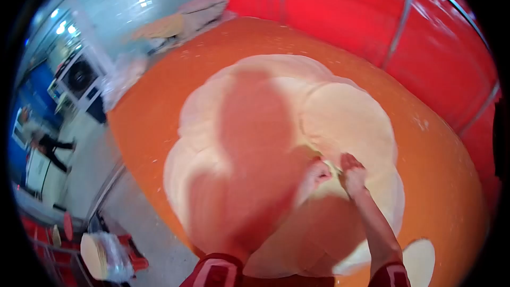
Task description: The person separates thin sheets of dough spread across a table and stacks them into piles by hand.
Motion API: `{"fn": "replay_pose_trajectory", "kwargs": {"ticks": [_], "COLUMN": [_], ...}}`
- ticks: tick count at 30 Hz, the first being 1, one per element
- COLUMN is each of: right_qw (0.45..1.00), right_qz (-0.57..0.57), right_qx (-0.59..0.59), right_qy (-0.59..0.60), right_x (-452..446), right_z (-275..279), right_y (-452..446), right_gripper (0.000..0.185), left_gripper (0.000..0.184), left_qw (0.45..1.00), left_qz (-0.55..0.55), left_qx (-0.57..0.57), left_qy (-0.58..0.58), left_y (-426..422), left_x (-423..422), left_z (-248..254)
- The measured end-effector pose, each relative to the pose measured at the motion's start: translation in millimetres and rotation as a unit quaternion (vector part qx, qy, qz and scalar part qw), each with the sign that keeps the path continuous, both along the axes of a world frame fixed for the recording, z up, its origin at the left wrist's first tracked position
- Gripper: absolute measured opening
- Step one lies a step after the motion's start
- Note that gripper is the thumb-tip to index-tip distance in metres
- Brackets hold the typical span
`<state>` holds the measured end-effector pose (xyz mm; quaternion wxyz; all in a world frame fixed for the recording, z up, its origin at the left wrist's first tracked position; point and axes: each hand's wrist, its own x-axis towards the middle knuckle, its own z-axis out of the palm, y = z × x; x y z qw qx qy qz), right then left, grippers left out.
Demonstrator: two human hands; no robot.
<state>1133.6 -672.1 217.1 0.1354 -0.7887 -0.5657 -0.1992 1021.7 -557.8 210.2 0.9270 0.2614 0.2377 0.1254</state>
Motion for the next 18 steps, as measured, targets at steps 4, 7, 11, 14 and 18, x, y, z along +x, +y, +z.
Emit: {"fn": "replay_pose_trajectory", "kwargs": {"ticks": [4,7,11,14,18], "right_qw": [1.0,1.0,0.999,0.987,0.997], "right_qz": [0.013,0.013,0.025,0.013,0.03], "right_qx": [0.025,0.001,-0.025,-0.146,0.025], "right_qy": [0.013,0.022,0.001,0.06,0.064], "right_x": [-3,-12,0,14,36], "right_z": [-7,14,4,14,84], "right_y": [-14,-14,-10,-8,3], "right_gripper": [0.055,0.056,0.045,0.035,0.026], "left_gripper": [0.038,0.046,0.045,0.046,0.047], "left_qw": [0.997,0.997,0.995,0.989,0.873], "left_qz": [-0.006,-0.05,-0.053,-0.096,0.038], "left_qx": [-0.025,0.0,0.085,0.089,0.487], "left_qy": [-0.069,-0.059,-0.011,-0.069,-0.012], "left_y": [-7,-4,-8,2,11], "left_x": [16,9,-4,-51,-128], "left_z": [-5,14,1,4,-14]}}
